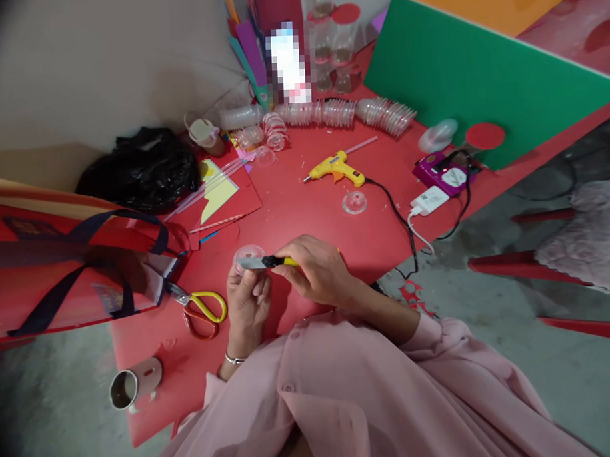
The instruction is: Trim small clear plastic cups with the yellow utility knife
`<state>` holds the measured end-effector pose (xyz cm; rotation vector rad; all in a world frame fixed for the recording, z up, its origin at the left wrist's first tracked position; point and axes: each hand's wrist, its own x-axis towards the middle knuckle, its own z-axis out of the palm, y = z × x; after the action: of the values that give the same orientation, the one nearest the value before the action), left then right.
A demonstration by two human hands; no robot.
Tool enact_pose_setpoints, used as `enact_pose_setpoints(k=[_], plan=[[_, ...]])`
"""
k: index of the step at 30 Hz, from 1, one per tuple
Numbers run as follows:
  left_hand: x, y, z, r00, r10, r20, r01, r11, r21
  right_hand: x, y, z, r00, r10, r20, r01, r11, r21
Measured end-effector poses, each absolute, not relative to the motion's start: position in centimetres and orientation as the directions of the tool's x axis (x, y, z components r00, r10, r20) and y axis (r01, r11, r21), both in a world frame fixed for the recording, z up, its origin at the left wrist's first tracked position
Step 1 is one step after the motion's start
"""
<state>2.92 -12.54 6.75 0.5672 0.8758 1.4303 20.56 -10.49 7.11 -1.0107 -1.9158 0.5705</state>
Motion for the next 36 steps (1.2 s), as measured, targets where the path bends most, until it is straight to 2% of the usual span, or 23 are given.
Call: enact_pose_setpoints(k=[12,20,23,28,30,33,36], plan=[[2.6,-12.7,7.0,-0.111,0.985,-0.135,-0.567,0.049,0.823,21.1,-10.4,6.7,-0.323,0.815,0.48,0.44,0.579,-0.686],[2.2,-12.7,6.1,-0.237,0.964,-0.119,-0.49,-0.012,0.872,21.6,-10.7,6.3,-0.316,0.824,0.471,0.439,0.567,-0.697],[2.2,-13.0,6.5,-0.202,0.972,-0.124,-0.486,0.01,0.874,21.8,-10.5,6.1,-0.32,0.825,0.466,0.467,0.565,-0.68],[2.2,-13.5,7.5,-0.172,0.981,-0.096,-0.487,0.0,0.873,23.3,-9.6,5.4,-0.156,0.884,0.442,0.61,0.438,-0.66],[2.2,-13.3,7.5,-0.2,0.975,-0.101,-0.487,-0.009,0.873,23.8,-9.5,5.7,-0.129,0.88,0.457,0.575,0.442,-0.688],[2.4,-12.8,7.1,-0.237,0.962,-0.136,-0.482,0.005,0.876,23.7,-9.8,6.4,-0.232,0.848,0.476,0.486,0.525,-0.698],[2.5,-12.6,6.6,-0.276,0.951,-0.142,-0.468,-0.004,0.884,23.1,-10.4,6.8,-0.316,0.839,0.444,0.433,0.543,-0.719]])
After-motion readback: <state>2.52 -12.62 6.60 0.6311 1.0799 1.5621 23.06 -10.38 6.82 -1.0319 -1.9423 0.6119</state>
